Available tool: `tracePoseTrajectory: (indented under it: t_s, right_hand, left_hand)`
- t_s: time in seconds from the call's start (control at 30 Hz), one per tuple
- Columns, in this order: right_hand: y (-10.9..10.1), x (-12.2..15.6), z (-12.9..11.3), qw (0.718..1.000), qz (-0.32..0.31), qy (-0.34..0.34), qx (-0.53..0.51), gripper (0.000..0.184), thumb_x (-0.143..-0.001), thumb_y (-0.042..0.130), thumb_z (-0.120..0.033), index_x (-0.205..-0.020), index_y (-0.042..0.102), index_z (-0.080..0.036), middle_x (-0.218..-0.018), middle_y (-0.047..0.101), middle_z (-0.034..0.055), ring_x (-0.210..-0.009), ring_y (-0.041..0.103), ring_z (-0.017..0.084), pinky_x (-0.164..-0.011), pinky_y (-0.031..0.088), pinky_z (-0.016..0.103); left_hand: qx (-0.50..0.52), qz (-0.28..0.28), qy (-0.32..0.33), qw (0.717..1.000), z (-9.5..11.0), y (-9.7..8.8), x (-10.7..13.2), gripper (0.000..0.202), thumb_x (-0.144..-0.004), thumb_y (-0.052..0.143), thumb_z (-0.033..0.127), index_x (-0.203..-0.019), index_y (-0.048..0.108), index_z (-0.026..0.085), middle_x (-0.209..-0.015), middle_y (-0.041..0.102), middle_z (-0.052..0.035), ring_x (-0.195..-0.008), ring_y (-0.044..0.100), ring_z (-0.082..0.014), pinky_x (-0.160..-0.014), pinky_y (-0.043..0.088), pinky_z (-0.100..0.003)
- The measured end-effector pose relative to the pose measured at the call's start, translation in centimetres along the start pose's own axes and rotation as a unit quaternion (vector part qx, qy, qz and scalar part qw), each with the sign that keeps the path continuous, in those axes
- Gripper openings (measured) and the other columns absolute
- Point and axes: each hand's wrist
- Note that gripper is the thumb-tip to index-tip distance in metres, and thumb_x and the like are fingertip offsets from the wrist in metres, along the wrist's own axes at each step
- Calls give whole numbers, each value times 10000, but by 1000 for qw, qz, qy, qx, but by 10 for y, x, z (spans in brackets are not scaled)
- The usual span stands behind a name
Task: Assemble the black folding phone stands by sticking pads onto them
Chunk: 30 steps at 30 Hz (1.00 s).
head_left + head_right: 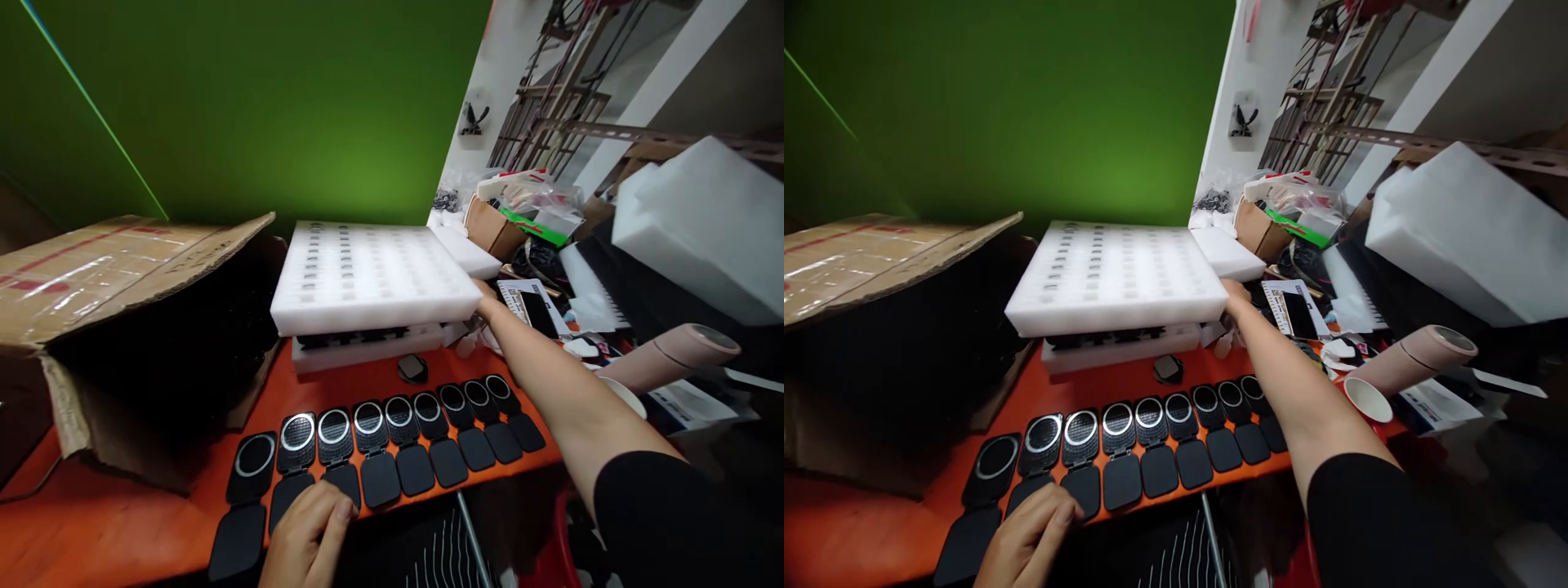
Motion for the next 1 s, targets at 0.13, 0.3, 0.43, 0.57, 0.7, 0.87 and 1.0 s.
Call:
tracePoseTrajectory:
  t_s: [0.13, 0.3, 0.43, 0.57, 0.7, 0.87, 1.0]
  right_hand:
    - [-32, 14, 18, 983, 145, 83, -81, 173, -730, 551, -277, -605, 561, -158, -587, 548, 22, -682, 523, 181, -653, 422, 305]
    - [-52, 133, 30, 877, 297, 110, -361, 231, -698, 613, -360, -839, 588, -178, -741, 599, -1, -674, 565, 154, -671, 474, 305]
    - [-23, 242, -9, 856, -51, 170, -486, 329, -670, 702, -421, -889, 604, -196, -685, 635, 15, -612, 604, 170, -613, 512, 316]
    - [1, 278, -58, 826, -232, 81, -508, 298, -821, 564, -430, -997, 625, -197, -901, 679, 67, -840, 637, 208, -753, 517, 354]
    - [6, 279, -80, 926, -85, -28, -367, 254, -783, 618, -355, -1022, 662, -280, -1066, 630, 74, -1032, 555, 259, -927, 424, 456]
    - [9, 290, -95, 894, -192, -113, -388, 179, -852, 534, -317, -888, 697, -251, -870, 665, 47, -852, 591, 198, -795, 467, 353]
    - [10, 294, -96, 808, -326, -69, -487, 281, -868, 504, -373, -747, 676, -186, -732, 631, 20, -713, 566, 143, -682, 451, 268]
  left_hand:
    - [34, -11, -7, 999, 4, 5, -5, 351, -917, 373, 352, -679, 583, 203, -655, 593, -30, -636, 577, -158, -605, 454, -243]
    - [156, -18, -91, 983, 2, 17, -15, 276, -862, 473, 405, -870, 681, 223, -893, 681, -77, -864, 633, -214, -777, 499, -319]
    - [359, -63, -215, 906, 2, 26, -31, 565, -760, 573, 533, -1232, 556, 223, -1212, 610, -134, -1020, 622, -253, -868, 493, -385]
    - [408, -103, -280, 863, 9, 21, -45, 535, -687, 682, 473, -1113, 628, 153, -1038, 688, -116, -889, 660, -228, -753, 524, -310]
    - [423, -85, -331, 839, 11, 15, -43, 443, -654, 722, 371, -1029, 653, 146, -844, 720, -65, -722, 669, -197, -658, 531, -292]
    - [391, -35, -268, 880, 2, 17, -28, 348, -660, 715, 345, -978, 690, 207, -992, 713, -65, -874, 660, -223, -797, 519, -343]
    - [327, -99, -154, 927, 4, 10, -21, 216, -746, 652, 306, -948, 721, 272, -1006, 707, -42, -980, 630, -218, -905, 464, -347]
Point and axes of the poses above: each hand's wrist, its own x-axis away from the middle knuckle, its own y-axis out of the palm, z = x × y
